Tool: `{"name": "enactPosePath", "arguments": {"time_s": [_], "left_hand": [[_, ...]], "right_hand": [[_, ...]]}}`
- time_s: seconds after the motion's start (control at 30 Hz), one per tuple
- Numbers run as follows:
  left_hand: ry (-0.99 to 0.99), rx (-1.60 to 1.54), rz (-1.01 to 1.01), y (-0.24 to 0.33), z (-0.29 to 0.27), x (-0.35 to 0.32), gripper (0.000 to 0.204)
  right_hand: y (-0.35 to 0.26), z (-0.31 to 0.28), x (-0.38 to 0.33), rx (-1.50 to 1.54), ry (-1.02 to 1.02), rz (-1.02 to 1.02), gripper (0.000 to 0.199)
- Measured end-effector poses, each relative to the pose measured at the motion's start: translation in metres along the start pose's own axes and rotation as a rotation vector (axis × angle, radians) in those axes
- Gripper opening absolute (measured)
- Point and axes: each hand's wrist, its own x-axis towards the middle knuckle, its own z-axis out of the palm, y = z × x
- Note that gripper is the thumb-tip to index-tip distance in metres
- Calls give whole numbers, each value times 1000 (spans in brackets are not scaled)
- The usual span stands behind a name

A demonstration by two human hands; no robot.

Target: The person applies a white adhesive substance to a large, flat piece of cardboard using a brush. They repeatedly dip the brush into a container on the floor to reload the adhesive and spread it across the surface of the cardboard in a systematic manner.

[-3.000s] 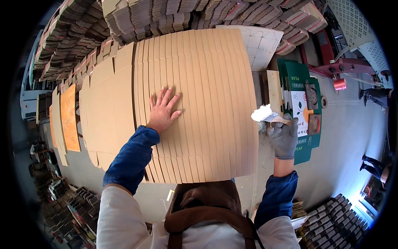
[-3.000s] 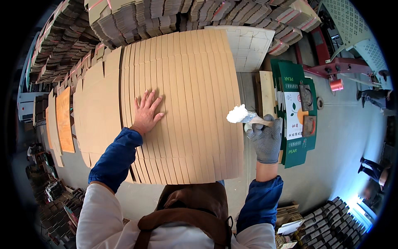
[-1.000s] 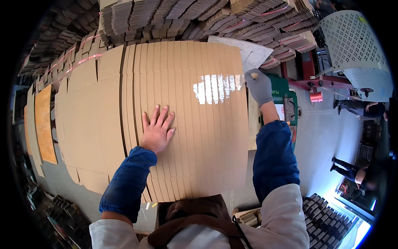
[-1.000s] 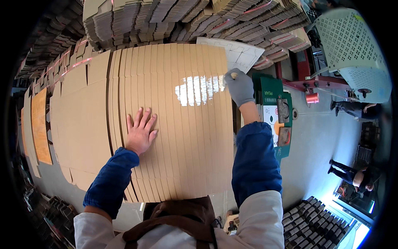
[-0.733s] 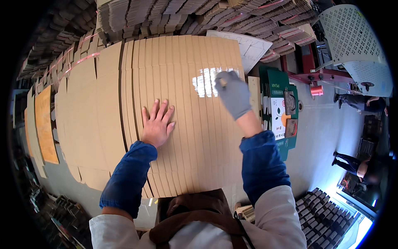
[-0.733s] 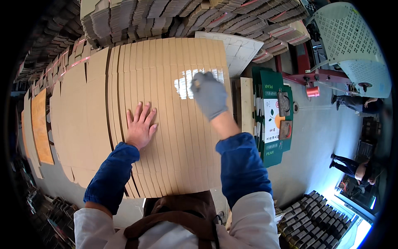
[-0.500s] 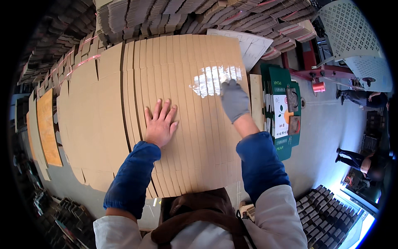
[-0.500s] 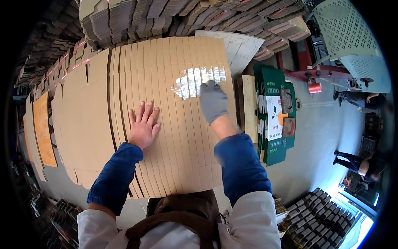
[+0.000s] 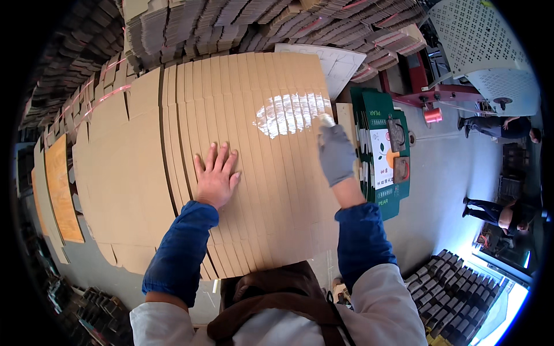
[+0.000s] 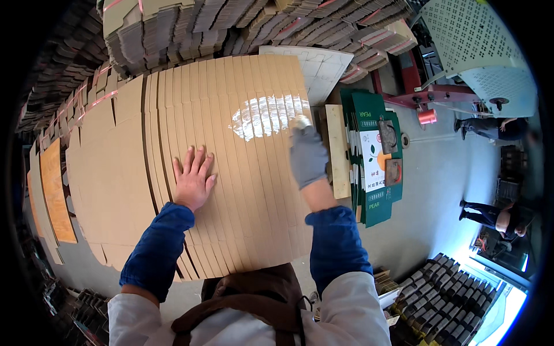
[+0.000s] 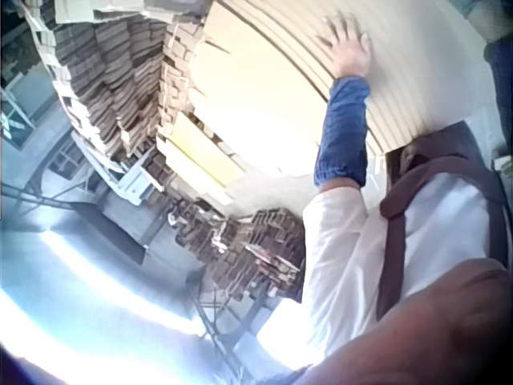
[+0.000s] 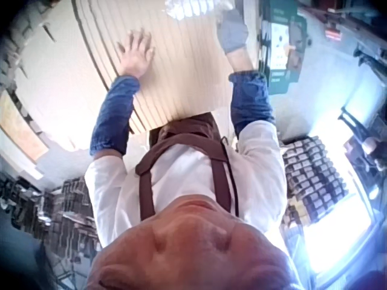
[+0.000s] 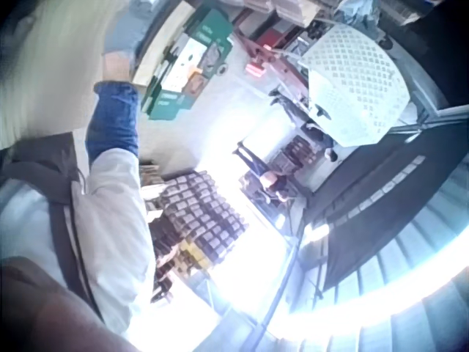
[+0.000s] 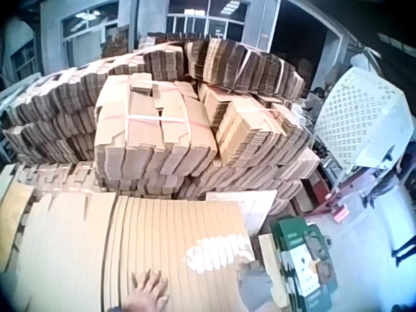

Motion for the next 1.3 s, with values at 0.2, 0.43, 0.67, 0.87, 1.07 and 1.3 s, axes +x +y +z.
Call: {"name": "enactPosePath", "arguments": {"time_s": [0.2,0.43,0.67,0.87,1.07,1.3], "left_hand": [[-6,-27,2,5,-1,4,59],[-12,-7,-9,5,2,3,59],[23,34,9,5,5,4,57],[-5,54,-5,4,5,8,57],[4,39,14,8,6,1,57],[72,48,33,5,20,5,57]], "right_hand": [[6,15,-8,-23,-126,7,25],[-2,1,-34,90,-91,-98,20],[49,-12,-38,24,-23,190,15],[40,-25,-66,39,-23,216,13],[25,-24,-114,70,-67,229,12],[-27,-34,-170,199,-198,110,15]]}}
